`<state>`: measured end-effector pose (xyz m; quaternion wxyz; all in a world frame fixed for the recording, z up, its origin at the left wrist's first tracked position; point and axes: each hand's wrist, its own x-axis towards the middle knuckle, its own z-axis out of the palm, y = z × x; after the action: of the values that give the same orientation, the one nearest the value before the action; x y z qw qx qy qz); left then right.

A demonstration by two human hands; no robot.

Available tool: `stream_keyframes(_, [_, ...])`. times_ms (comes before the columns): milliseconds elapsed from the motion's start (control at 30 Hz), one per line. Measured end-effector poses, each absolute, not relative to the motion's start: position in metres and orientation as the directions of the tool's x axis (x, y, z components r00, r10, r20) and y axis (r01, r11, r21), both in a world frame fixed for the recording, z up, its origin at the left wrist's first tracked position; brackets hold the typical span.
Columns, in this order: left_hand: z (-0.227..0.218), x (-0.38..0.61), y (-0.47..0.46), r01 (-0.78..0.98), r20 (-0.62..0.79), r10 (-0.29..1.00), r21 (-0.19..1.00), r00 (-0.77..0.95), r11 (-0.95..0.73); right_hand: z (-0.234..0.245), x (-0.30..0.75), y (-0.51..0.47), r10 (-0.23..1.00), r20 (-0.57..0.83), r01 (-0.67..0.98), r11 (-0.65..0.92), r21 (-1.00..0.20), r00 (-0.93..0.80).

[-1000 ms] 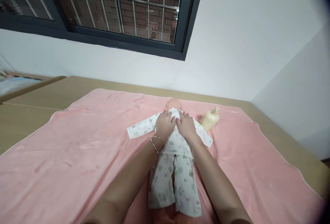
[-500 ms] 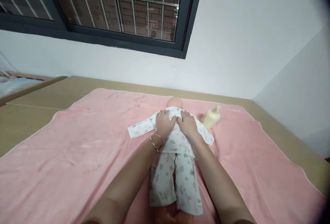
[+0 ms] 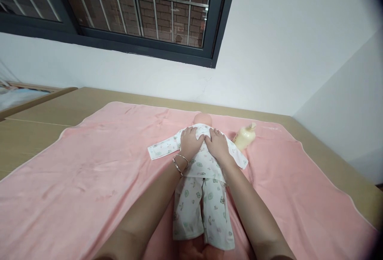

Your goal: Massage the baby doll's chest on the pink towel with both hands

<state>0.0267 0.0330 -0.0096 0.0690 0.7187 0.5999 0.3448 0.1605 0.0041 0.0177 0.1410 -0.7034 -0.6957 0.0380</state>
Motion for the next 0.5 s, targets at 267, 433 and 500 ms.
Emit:
stream_keyframes(267, [-0.0071,0.0270,0.0316,0.793,0.405,0.914,0.545,0.036,-0.272,0.0155,0.1607,0.0056,0.990,0.138,0.976,0.001,-0.217,0.030])
stream_keyframes(433, [-0.0076,0.0273,0.0322,0.779,0.408,0.913,0.565,0.021,-0.271,0.0161,0.1605,0.0050,0.991,0.133,0.977,-0.002,-0.212,0.031])
stream_keyframes(500, [-0.0081,0.0273,0.0326,0.773,0.415,0.910,0.572,0.015,-0.274,0.0160,0.1607,0.0051,0.990,0.140,0.978,0.005,-0.210,0.025])
